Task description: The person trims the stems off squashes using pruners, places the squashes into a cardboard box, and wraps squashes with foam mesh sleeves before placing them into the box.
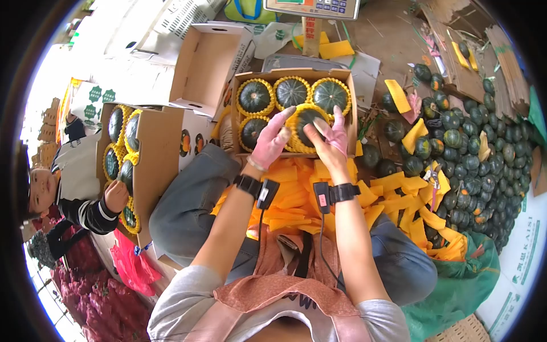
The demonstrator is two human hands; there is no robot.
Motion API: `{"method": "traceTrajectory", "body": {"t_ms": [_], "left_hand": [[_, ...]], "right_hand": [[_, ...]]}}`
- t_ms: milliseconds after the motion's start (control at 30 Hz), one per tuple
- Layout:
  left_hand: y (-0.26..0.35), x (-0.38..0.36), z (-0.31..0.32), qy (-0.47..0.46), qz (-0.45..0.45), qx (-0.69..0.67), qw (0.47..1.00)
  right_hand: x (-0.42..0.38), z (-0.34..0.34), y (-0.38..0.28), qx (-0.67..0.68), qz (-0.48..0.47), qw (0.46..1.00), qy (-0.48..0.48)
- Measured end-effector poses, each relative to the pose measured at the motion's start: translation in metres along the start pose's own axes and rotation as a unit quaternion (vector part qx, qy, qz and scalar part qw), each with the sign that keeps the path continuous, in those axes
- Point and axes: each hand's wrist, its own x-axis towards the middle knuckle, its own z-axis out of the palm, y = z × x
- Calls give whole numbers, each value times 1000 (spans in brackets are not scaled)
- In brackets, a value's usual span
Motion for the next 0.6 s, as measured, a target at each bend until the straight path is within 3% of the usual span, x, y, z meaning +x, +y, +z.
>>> {"method": "traceTrajectory", "body": {"t_ms": [67, 100, 133, 167, 233, 267, 300, 333, 367, 433, 500, 600], "left_hand": [[33, 3, 20, -8, 7, -117, 993], [41, 5, 30, -12, 21, -135, 991], [47, 9, 36, 4, -31, -191, 981], [50, 14, 40, 20, -82, -244, 966], [4, 16, 45, 31, -121, 66, 990], [11, 22, 49, 4, -159, 250, 955], [18, 26, 53, -21, -196, 425, 884], [16, 30, 55, -70, -219, 472, 851], [22, 33, 56, -114, -231, 506, 823], [22, 37, 61, -157, -244, 543, 788], [12, 33, 62, -171, -253, 533, 789], [6, 28, 57, -138, -234, 512, 815]], "right_hand": [[1, -10, -1, 34, -78, 996, -35], [-2, -19, -13, 38, -72, 996, -43], [4, -27, -6, 126, -45, 990, -48], [12, -38, -5, 65, -57, 996, -24], [30, -59, 14, -136, -169, 976, 21], [38, -65, 12, -64, -121, 990, -27], [40, -66, 12, 62, -31, 993, -94], [42, -66, -8, -213, -87, 965, -124], [44, -65, -27, -470, -135, 861, -141], [52, -56, -29, -480, -110, 831, -261], [61, -49, -33, -373, -21, 858, -351], [75, -52, -21, -347, 24, 862, -369]]}}
